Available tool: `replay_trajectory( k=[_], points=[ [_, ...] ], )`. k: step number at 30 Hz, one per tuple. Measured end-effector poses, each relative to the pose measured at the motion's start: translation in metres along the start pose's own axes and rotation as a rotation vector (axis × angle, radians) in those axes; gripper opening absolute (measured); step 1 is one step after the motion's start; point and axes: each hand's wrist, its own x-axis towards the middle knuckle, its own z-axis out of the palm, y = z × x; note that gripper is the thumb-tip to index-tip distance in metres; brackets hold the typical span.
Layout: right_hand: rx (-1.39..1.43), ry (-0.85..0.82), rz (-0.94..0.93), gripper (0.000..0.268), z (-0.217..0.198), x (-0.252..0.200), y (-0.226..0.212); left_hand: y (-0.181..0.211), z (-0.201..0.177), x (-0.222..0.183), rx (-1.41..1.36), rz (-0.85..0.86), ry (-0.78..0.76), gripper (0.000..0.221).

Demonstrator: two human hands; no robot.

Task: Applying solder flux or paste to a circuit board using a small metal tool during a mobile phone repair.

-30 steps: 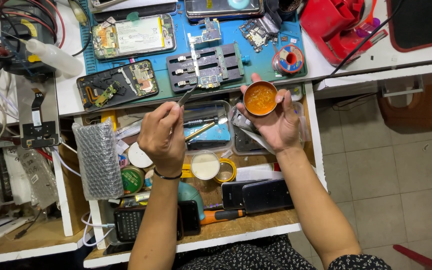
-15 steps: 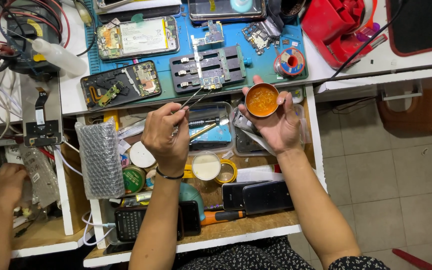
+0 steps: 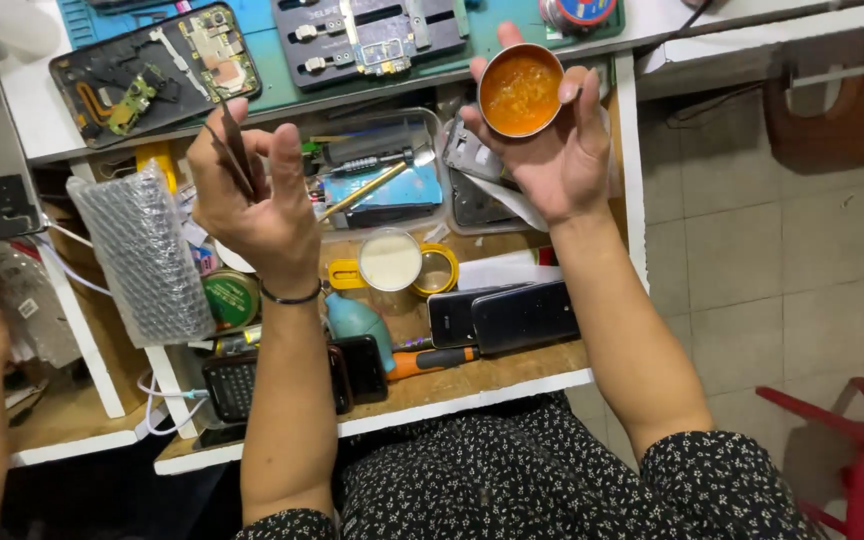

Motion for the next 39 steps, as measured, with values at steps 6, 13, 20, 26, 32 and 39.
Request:
replay_trajectory(
  k=[6, 13, 20, 26, 32, 39],
  points=[
    [0.018, -0.044, 0.005, 0.024, -0.009, 0.001, -0.004, 0.004, -0.007, 0.006, -0.151, -0.022, -0.178, 0.043],
    [0.015, -0.154, 0.033, 0.023, 0.004, -0.005, -0.012, 0.051, -0.051, 0.037, 0.010, -0.011, -0.702, 0.029],
    [0.112, -0.281, 0.021, 0.024, -0.012, -0.008, -0.023, 0.050, -0.054, -0.015, 0.276, 0.116, -1.108, 0.022],
    [0.101, -0.314, 0.017, 0.024, -0.012, -0.007, -0.021, 0.049, 0.027, -0.104, 0.361, 0.364, -1.068, 0.013],
    [0.144, -0.304, 0.011, 0.024, -0.004, -0.006, -0.021, 0.044, 0.073, -0.143, 0.460, 0.557, -0.977, 0.005],
    [0.070, -0.170, 0.016, 0.027, 0.019, -0.015, -0.021, 0.056, 0.059, -0.112, 0.331, 0.467, -0.926, 0.033]
  ],
)
